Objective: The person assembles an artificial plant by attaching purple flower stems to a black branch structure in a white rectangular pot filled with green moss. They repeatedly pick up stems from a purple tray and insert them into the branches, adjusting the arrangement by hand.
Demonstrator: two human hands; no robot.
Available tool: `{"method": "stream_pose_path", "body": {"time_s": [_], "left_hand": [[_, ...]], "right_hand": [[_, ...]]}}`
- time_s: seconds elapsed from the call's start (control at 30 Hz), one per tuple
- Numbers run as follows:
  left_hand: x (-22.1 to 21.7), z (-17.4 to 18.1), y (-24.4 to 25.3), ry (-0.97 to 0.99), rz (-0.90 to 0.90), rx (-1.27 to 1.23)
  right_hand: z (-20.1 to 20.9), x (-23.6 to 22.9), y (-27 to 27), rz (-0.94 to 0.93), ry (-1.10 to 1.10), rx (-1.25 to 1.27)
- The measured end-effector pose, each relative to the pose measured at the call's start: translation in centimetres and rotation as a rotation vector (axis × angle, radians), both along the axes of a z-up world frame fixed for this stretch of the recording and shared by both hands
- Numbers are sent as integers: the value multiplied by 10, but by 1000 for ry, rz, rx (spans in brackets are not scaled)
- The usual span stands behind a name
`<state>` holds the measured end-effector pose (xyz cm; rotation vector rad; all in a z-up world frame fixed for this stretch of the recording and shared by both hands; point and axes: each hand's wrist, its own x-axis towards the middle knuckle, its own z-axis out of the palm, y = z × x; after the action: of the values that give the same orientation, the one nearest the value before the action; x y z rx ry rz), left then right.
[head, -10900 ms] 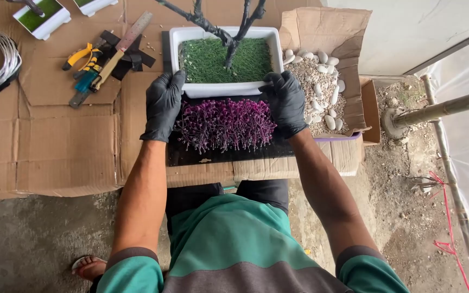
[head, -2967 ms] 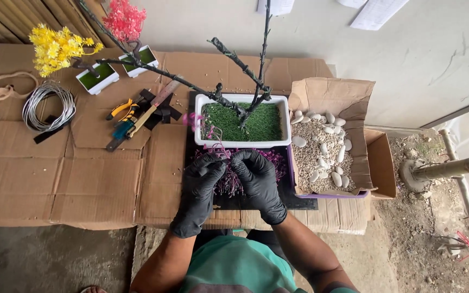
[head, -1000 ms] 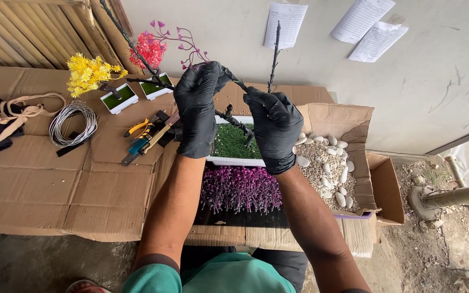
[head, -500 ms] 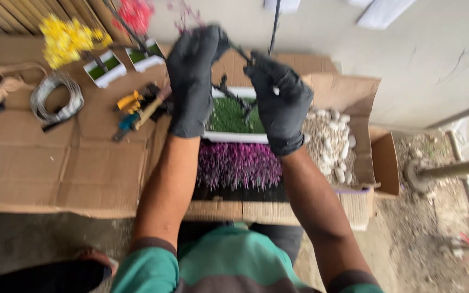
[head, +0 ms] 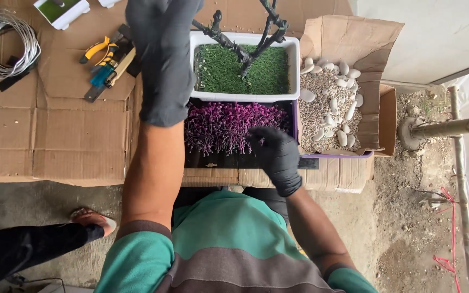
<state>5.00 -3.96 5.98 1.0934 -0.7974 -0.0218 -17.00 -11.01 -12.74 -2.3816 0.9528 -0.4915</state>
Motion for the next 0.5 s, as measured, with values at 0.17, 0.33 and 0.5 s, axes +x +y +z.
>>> {"method": "stream_pose_path", "body": {"time_s": [0.17, 0.33, 0.5], "left_hand": [[-37, -40, 34, 100, 60, 41], [-77, -162, 47, 132, 133, 281], [-110, -238, 56, -158, 254, 698]], "right_hand": [[-82, -22, 22, -139, 191, -37], [-73, -26, 28, -139, 55, 82], [-91, -20, 24, -164, 169, 14]]}}
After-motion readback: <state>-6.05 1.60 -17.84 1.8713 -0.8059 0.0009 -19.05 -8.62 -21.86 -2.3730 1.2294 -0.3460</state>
